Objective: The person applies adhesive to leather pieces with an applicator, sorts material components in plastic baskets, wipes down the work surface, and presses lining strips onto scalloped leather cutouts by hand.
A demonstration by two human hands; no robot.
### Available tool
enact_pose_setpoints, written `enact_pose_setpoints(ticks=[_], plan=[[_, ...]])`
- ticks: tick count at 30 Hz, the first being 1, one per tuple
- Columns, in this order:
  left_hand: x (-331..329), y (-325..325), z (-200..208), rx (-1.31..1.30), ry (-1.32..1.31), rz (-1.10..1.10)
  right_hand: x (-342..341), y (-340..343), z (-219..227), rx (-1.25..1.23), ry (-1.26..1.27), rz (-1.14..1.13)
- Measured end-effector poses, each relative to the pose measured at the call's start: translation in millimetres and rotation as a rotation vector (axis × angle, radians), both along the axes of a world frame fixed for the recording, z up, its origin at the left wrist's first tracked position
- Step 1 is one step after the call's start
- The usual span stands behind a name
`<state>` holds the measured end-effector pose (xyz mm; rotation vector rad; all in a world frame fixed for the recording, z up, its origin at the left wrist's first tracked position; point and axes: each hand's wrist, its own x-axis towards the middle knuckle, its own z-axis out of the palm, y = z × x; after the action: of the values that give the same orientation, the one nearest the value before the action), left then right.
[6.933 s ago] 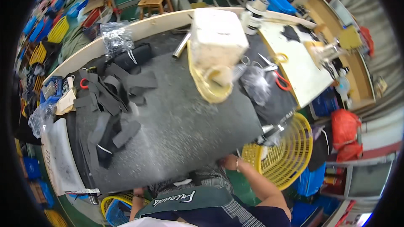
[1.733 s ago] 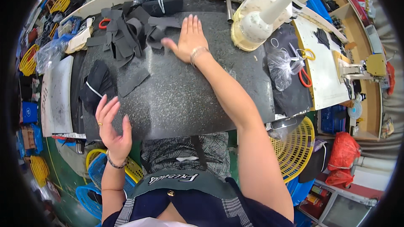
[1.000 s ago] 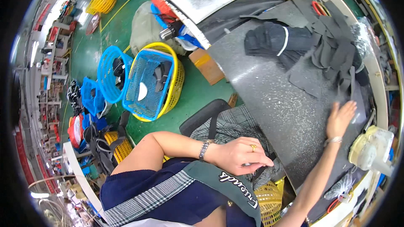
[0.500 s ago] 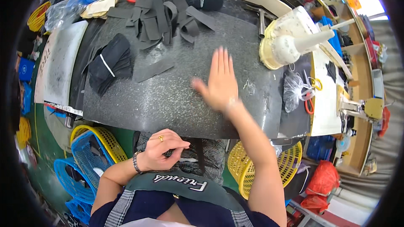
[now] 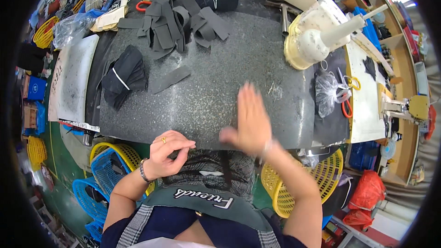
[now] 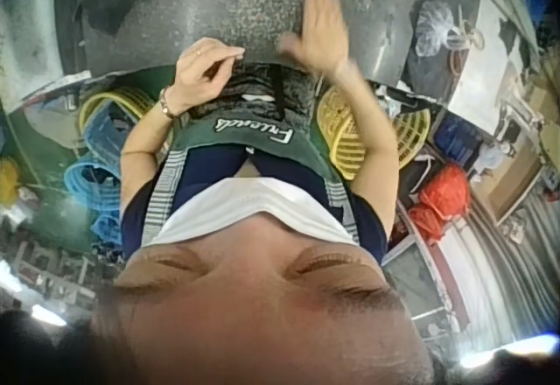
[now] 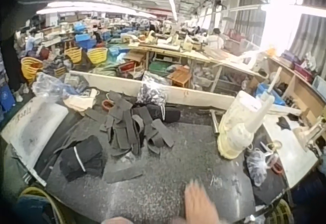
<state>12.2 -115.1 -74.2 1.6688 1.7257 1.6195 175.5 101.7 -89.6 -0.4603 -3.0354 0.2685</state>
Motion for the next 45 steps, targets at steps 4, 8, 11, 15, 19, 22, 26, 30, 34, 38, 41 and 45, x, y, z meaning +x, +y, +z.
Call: enact_pose_setpoints(ticks=[4, 8, 11, 15, 19, 22, 26, 30, 34, 38, 41, 45], plan=[[0, 4, 11, 0.07, 0.08, -0.023, -106, 88, -17, 0.131, 0.118, -0.238], [-36, -9, 28, 0.076, 0.425, 0.264, -87, 30, -9, 0.101, 0.043, 0.009], [-62, -13, 37, 0.044, 0.328, 0.547, -21, -33, 9, -0.074, -0.078, 0.138], [-61, -15, 30, 0.089, 0.019, 0.533, 47, -92, 22, -1.353, -0.191, 0.449], [-31, -2, 34, -0.033, 0.085, 0.263, 28, -71, 27, -1.529, 0.45, 0.087], [-19, 10, 37, -0.218, 0.328, 0.276, -5, -43, 25, -0.603, 0.42, 0.134], [-34, -10, 11, -0.422, 0.346, 0.284, -11, -79, 24, -0.341, 0.016, 0.195], [-20, -6, 12, -0.515, 0.46, 0.235, 10, -70, 39, -0.829, 0.385, 0.364], [25, -32, -5, -0.422, 0.156, -0.641, -42, 28, -6, -0.006, 0.178, -0.239], [1, -38, 7, -0.11, -0.142, -0.348, -28, -71, 26, -0.318, -0.161, 0.414], [-26, -39, 30, -0.069, -0.252, 0.034, 2, -79, 32, -0.791, -0.135, 0.359], [-27, 5, 25, -0.356, 0.456, 0.185, 8, -49, 24, -1.222, 0.417, 0.108]])
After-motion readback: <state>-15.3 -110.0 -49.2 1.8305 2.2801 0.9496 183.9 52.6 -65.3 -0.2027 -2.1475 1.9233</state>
